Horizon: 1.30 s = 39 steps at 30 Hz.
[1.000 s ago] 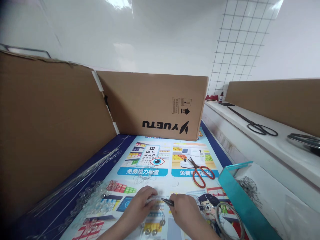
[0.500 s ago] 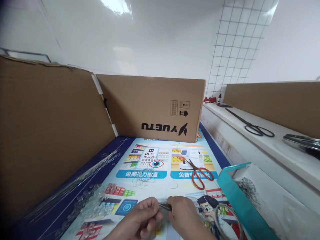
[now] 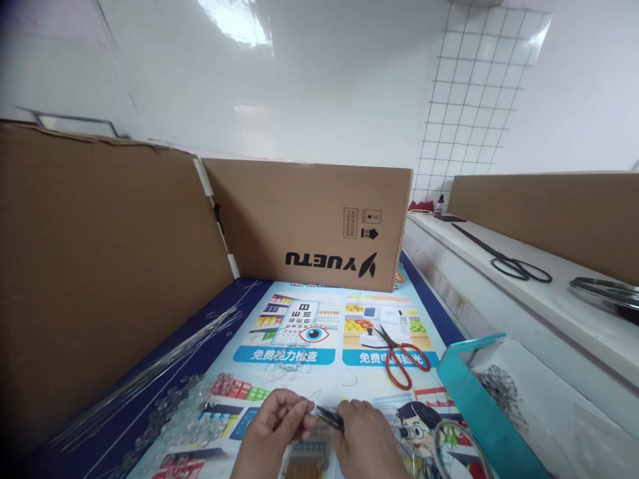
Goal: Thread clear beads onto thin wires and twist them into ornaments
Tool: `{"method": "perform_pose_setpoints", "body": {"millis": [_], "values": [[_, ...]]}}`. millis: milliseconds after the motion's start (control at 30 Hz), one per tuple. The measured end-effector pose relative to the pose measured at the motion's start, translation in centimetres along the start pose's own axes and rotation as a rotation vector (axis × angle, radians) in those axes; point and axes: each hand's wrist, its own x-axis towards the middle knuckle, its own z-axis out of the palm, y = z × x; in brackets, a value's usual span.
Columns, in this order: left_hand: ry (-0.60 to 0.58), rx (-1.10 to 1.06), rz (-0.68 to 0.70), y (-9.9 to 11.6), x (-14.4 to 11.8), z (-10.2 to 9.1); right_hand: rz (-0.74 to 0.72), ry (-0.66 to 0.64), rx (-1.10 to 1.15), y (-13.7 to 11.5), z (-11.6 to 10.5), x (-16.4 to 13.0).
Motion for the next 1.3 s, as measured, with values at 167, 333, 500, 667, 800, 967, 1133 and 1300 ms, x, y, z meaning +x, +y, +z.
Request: {"method": "perform_pose_setpoints", "body": {"millis": [167, 333, 500, 667, 800, 967, 1133, 1300], "values": [[0.032, 0.372, 0.394, -0.1, -0.3, -0.7, 0.002, 0.010, 0.078, -0.7, 0.2, -0.2], [-0.086, 0.808, 0.847, -0.9, 0.1, -2.5, 0.022, -0.012, 0.074, -0.7, 0.4, 0.0], [-0.062, 1.022, 1.117, -0.8, 0.9, -3.6, 0.044, -0.019, 0.037, -0.4, 0.4, 0.0], [-0.048, 1.088, 1.297, -0.6, 1.1, -3.8, 0.042, -0.024, 0.035, -0.8, 0.1, -0.1], [-0.027, 1.145, 1.364, -1.4, 0.5, -3.8, 0.053, -0.023, 0.030, -0.8, 0.5, -0.2], [-0.042, 1.168, 1.408, -1.8, 0.2, -3.5, 0.063, -0.019, 0.033, -0.7, 0.9, 0.0], [-0.121, 1.117, 1.426, -1.9, 0.7, -3.4, 0.077, -0.010, -0.098, -0.5, 0.4, 0.2], [-0.108, 1.054, 1.225, 0.2, 1.0, -3.6, 0.057, 0.059, -0.384, 1.1, 1.1, 0.8]]}}
